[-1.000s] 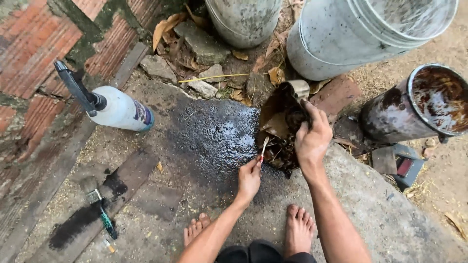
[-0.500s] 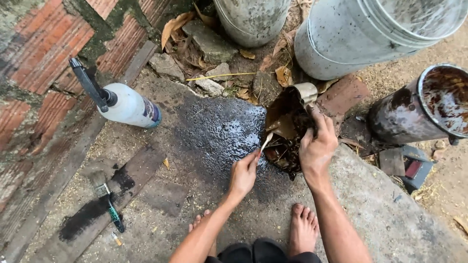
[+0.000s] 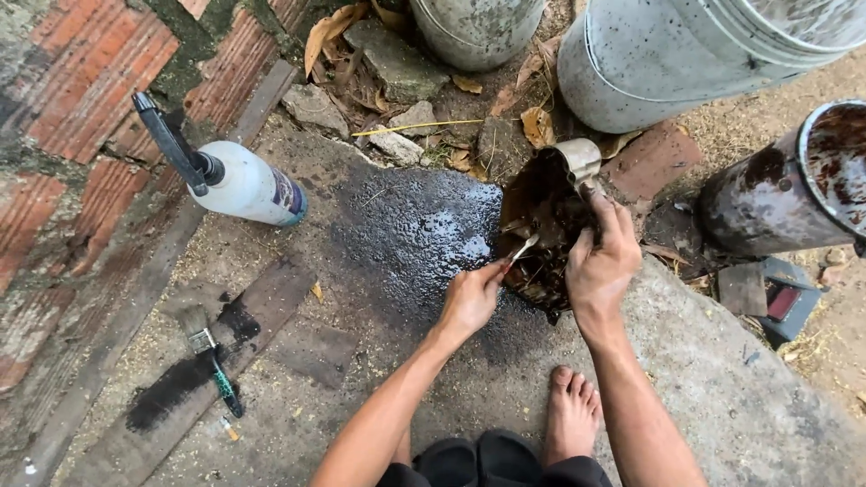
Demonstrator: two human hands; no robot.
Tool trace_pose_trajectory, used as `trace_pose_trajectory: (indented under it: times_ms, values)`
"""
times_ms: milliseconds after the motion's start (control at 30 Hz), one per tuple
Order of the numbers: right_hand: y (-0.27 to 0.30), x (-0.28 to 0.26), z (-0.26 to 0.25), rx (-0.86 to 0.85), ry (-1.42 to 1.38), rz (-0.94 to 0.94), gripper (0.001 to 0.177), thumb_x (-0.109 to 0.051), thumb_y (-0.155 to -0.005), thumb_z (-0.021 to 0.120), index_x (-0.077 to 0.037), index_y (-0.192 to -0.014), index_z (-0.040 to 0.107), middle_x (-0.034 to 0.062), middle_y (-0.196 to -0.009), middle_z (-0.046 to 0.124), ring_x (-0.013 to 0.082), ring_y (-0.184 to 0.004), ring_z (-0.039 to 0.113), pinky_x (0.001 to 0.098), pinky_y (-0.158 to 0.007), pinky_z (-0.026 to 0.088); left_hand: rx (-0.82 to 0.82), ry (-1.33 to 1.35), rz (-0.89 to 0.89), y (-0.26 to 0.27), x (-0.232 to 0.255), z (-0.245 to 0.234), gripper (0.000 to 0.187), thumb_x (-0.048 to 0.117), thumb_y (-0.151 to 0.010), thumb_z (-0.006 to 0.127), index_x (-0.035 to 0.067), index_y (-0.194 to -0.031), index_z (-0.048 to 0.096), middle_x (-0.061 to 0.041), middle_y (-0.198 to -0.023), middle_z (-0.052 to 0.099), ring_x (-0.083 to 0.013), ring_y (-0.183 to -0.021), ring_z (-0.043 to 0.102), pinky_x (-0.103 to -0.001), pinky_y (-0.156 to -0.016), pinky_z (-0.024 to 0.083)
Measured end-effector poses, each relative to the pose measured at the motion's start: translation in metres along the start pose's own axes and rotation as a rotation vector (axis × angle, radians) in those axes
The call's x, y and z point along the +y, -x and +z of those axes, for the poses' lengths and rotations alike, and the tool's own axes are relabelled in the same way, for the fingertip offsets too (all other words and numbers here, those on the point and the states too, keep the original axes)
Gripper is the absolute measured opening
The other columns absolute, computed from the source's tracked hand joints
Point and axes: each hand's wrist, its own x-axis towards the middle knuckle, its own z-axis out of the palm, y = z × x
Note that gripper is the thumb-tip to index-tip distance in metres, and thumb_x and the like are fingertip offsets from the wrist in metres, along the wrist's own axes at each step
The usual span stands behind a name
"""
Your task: Cleaning a motorcycle engine crankcase using a spray bottle and a brush to remove grease and grime.
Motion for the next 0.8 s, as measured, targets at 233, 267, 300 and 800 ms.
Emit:
trace_pose_trajectory:
  times_ms: [233,267,300,800]
  values:
    - [-0.015,-0.009,-0.001,-0.010,-0.005,-0.013,0.045,0.025,-0.089,0.049,0.006,-0.125,0.068,0.0242,-0.109,0.064,0.0413,-0.104,0.068,0.0525,-0.092,0.059,0.151,-0.176,0.187,0.001,-0.038,-0.008,0.034,0.013,-0.100,0.053,0.018,-0.130,0.068,-0.021,-0.101,0.076,-0.0452,-0.089,0.072,-0.056,-0.073,0.057]
    - [-0.018,-0.010,-0.003,-0.037,-0.031,0.009,0.045,0.025,-0.088,0.050,0.006,-0.125,0.067,0.0247,-0.110,0.064,0.0425,-0.107,0.067,0.0535,-0.093,0.058,0.156,-0.240,0.225,0.004,-0.046,-0.007,0.036,0.012,-0.099,0.054,0.019,-0.132,0.067,-0.020,-0.098,0.076,-0.0453,-0.086,0.072,-0.056,-0.070,0.057]
    - [-0.021,-0.010,-0.005,-0.063,-0.058,0.030,0.045,0.024,-0.087,0.051,0.007,-0.125,0.066,0.0251,-0.111,0.064,0.0437,-0.109,0.066,0.0545,-0.094,0.057,0.161,-0.303,0.263,0.006,-0.053,-0.004,0.039,0.011,-0.097,0.055,0.020,-0.134,0.065,-0.020,-0.096,0.076,-0.0453,-0.084,0.072,-0.055,-0.068,0.057]
    - [-0.027,0.037,0.022,-0.074,0.062,-0.065,0.051,0.007,-0.079,0.059,-0.011,-0.126,0.068,0.0147,-0.107,0.065,0.0435,-0.098,0.068,0.0543,-0.084,0.057,0.189,-0.852,0.401,-0.028,-0.047,-0.009,0.054,0.003,-0.088,0.057,0.024,-0.138,0.063,-0.013,-0.081,0.067,-0.0330,-0.050,0.068,-0.049,-0.052,0.056]
